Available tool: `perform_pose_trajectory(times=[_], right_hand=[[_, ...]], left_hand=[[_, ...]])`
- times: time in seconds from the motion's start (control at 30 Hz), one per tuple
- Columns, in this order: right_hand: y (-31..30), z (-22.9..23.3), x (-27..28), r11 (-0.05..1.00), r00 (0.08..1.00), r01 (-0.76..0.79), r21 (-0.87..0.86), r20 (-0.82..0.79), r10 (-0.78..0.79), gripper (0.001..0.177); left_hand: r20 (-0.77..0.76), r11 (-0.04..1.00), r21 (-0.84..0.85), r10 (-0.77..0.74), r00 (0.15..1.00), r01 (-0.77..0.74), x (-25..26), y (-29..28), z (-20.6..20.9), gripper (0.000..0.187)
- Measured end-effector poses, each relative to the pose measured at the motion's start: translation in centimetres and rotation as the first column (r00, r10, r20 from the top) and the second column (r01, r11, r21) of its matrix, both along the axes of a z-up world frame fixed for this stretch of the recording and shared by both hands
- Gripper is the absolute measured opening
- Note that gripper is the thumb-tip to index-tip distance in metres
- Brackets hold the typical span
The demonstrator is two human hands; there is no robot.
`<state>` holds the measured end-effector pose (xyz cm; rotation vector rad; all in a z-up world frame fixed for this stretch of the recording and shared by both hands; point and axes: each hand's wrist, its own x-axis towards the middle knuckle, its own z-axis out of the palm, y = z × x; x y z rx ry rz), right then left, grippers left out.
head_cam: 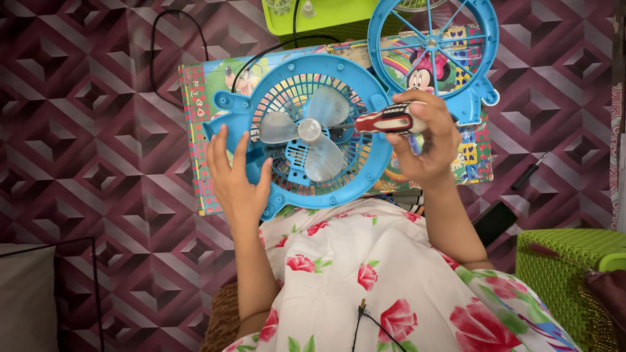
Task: The person disassembles a small blue electric fan by removing the front grille and fan blades, then reassembles it by reinstalling the blades and securing the grille with a screwdriver. The person works on their lap and uses a screwdriver to tighten screws.
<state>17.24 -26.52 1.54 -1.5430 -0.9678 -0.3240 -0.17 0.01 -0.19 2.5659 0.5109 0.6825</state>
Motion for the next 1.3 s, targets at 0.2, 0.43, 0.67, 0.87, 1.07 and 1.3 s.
perform_pose_trajectory(times=[0.2, 0.43, 0.67, 0.87, 1.07, 1.3], right_hand=[[1.6, 0.6, 0.0, 0.998, 0.985, 0.022, -0.053, 0.172, -0.013, 0.048], [1.4, 0.8, -0.4, 0.994, 0.970, 0.064, -0.093, 0.239, -0.040, 0.045], [1.2, 1.0, 0.0, 0.991, 0.965, 0.085, -0.107, 0.257, -0.055, 0.044], [1.8, 1.0, 0.3, 0.997, 0.968, 0.047, -0.066, 0.251, -0.029, 0.048], [3.3, 0.8, 0.5, 0.996, 0.970, 0.019, -0.092, 0.243, 0.004, 0.051], [1.8, 0.5, -0.2, 0.996, 0.982, 0.065, -0.067, 0.182, -0.052, 0.049]], left_hand=[[0.006, 1.000, 0.015, -0.004, 1.000, 0.004, 0.0, 0.0, -0.1, 0.059], [0.004, 1.000, 0.013, -0.003, 1.000, 0.003, 0.0, 0.0, -0.1, 0.059], [0.000, 1.000, 0.009, 0.000, 1.000, 0.000, 0.0, -0.1, 0.0, 0.059], [0.000, 1.000, 0.003, -0.002, 1.000, 0.002, 0.0, -0.1, 0.0, 0.060], [-0.003, 1.000, 0.015, 0.001, 1.000, -0.001, 0.1, -0.1, 0.2, 0.064], [-0.027, 1.000, 0.010, 0.004, 1.000, -0.004, -0.2, 0.1, -0.3, 0.057]])
